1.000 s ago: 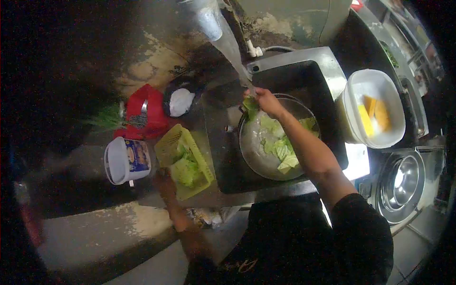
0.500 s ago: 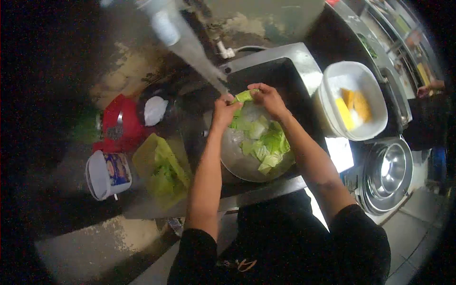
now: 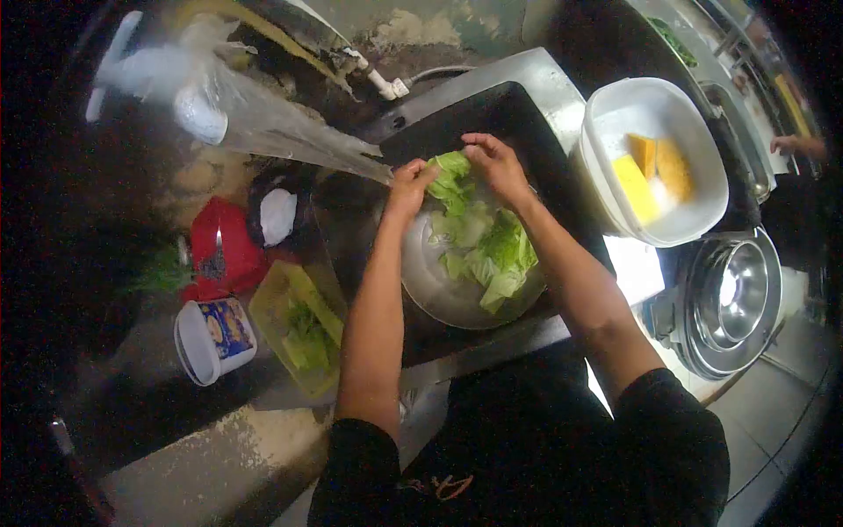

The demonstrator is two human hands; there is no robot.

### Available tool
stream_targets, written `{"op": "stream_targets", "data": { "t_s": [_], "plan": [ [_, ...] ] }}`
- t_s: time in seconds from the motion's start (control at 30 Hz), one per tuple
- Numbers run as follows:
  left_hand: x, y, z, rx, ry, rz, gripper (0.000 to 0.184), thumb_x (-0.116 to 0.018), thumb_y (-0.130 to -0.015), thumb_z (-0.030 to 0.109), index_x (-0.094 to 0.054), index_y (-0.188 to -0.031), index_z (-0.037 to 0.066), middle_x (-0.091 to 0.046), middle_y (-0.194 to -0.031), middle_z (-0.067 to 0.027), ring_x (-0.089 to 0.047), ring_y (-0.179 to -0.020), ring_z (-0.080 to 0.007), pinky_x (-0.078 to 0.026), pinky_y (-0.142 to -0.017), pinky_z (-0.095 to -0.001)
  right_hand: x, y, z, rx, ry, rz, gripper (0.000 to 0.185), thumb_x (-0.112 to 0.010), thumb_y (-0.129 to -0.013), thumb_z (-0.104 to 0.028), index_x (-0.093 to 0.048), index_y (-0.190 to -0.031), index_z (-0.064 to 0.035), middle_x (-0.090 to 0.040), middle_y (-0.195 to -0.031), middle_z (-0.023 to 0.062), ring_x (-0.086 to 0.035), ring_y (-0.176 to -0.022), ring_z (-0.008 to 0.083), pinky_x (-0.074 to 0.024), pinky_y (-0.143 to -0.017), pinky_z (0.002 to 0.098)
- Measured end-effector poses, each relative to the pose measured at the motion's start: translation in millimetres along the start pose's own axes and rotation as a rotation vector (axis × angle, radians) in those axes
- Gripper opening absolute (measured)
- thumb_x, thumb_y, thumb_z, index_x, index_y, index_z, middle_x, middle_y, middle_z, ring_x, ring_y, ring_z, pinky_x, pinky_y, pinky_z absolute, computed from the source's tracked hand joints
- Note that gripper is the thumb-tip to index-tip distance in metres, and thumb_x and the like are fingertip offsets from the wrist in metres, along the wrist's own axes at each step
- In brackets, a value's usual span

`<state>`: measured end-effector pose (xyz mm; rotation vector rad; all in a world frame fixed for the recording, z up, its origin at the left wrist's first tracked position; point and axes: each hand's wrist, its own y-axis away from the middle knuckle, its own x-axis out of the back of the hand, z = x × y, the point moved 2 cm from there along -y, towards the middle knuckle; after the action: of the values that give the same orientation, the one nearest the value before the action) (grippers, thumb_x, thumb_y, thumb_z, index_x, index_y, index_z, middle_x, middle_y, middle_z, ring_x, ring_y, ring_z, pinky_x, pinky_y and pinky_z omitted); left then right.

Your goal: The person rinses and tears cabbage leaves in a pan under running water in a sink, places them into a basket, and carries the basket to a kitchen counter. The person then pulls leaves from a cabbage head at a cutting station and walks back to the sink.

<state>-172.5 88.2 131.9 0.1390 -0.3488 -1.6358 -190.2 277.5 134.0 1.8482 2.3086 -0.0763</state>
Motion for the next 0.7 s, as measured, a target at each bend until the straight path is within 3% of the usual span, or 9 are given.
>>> {"op": "stream_targets", "data": {
  "t_s": [0.03, 0.13, 0.23, 0.33, 0.43, 0.53, 0.63, 0.7],
  "plan": [
    [3, -2, -1, -0.051, -0.075, -0.018, 0.014, -0.057, -0.084, 0.014, -0.057, -0.094, 0.004, -0.061, -0.086, -0.0038, -0.059, -0.071, -0.0145, -0.049, -0.064, -0.0288, -5, 2, -8, -0.020, -0.025, -0.048, 0.036, -0.063, -0.080, -0.018, -0.055, -0.112, -0.0052, -0.061, -0.095, 0.0036, -0.055, -0.087, 0.0125, -0.0436, -0.079, 0.0259],
    [-5, 13, 12, 0.096, 0.309, -0.028, 0.018, -0.057, -0.084, 0.015, -0.054, -0.098, 0.004, -0.061, -0.088, -0.0037, -0.060, -0.076, -0.0164, -0.049, -0.071, -0.0303, -20, 3, 3, -0.052, -0.058, -0.183, 0.041, -0.066, -0.077, -0.019, -0.055, -0.114, -0.0052, -0.062, -0.099, 0.0048, -0.057, -0.089, 0.0141, -0.0440, -0.081, 0.0265],
    [-10, 14, 12, 0.018, 0.427, -0.041, 0.012, -0.061, -0.081, 0.015, -0.056, -0.087, 0.006, -0.059, -0.083, -0.0010, -0.057, -0.068, -0.0108, -0.046, -0.062, -0.0255, -19, -9, 12, -0.115, -0.011, -0.273, 0.037, -0.065, -0.076, -0.013, -0.056, -0.111, -0.0040, -0.061, -0.100, 0.0063, -0.056, -0.089, 0.0141, -0.0439, -0.080, 0.0261],
    [0, 24, 6, 0.200, 0.240, -0.120, 0.022, -0.062, -0.080, 0.016, -0.056, -0.098, 0.005, -0.062, -0.088, -0.0037, -0.059, -0.076, -0.0154, -0.048, -0.072, -0.0297, -17, -12, 3, -0.271, -0.121, -0.247, 0.025, -0.062, -0.077, -0.004, -0.059, -0.101, -0.0029, -0.059, -0.096, 0.0065, -0.056, -0.086, 0.0128, -0.0455, -0.076, 0.0259],
    [7, 25, 1, 0.176, -0.093, -0.203, 0.019, -0.065, -0.078, 0.016, -0.058, -0.091, 0.005, -0.062, -0.087, -0.0045, -0.059, -0.077, -0.0146, -0.047, -0.071, -0.0286, -17, -13, 2, -0.162, -0.029, -0.206, 0.026, -0.061, -0.077, -0.003, -0.058, -0.103, -0.0032, -0.059, -0.094, 0.0063, -0.057, -0.085, 0.0129, -0.0470, -0.073, 0.0262],
    [6, 29, 4, 0.202, -0.067, -0.289, 0.017, -0.067, -0.076, 0.016, -0.059, -0.085, 0.005, -0.062, -0.085, -0.0034, -0.057, -0.077, -0.0123, -0.045, -0.070, -0.0271, -14, -17, 17, -0.173, -0.180, -0.203, 0.029, -0.061, -0.077, -0.003, -0.057, -0.105, -0.0041, -0.059, -0.091, 0.0051, -0.056, -0.082, 0.0132, -0.0470, -0.072, 0.0265],
    [8, 24, 0, 0.102, -0.131, -0.212, 0.018, -0.067, -0.074, 0.015, -0.059, -0.087, 0.004, -0.062, -0.085, -0.0023, -0.056, -0.076, -0.0110, -0.045, -0.069, -0.0264, -13, -12, 20, -0.250, -0.370, -0.209, 0.034, -0.063, -0.076, -0.007, -0.055, -0.109, -0.0053, -0.058, -0.090, 0.0037, -0.055, -0.078, 0.0117, -0.0462, -0.067, 0.0245],
    [7, 20, 1, 0.090, -0.058, -0.222, 0.020, -0.068, -0.074, 0.015, -0.059, -0.088, 0.004, -0.062, -0.085, -0.0021, -0.056, -0.077, -0.0112, -0.044, -0.069, -0.0263, -11, -3, 12, -0.365, -0.166, -0.375, 0.033, -0.065, -0.076, -0.010, -0.057, -0.107, -0.0053, -0.059, -0.088, 0.0026, -0.054, -0.074, 0.0101, -0.0448, -0.063, 0.0235]
  ]
}}
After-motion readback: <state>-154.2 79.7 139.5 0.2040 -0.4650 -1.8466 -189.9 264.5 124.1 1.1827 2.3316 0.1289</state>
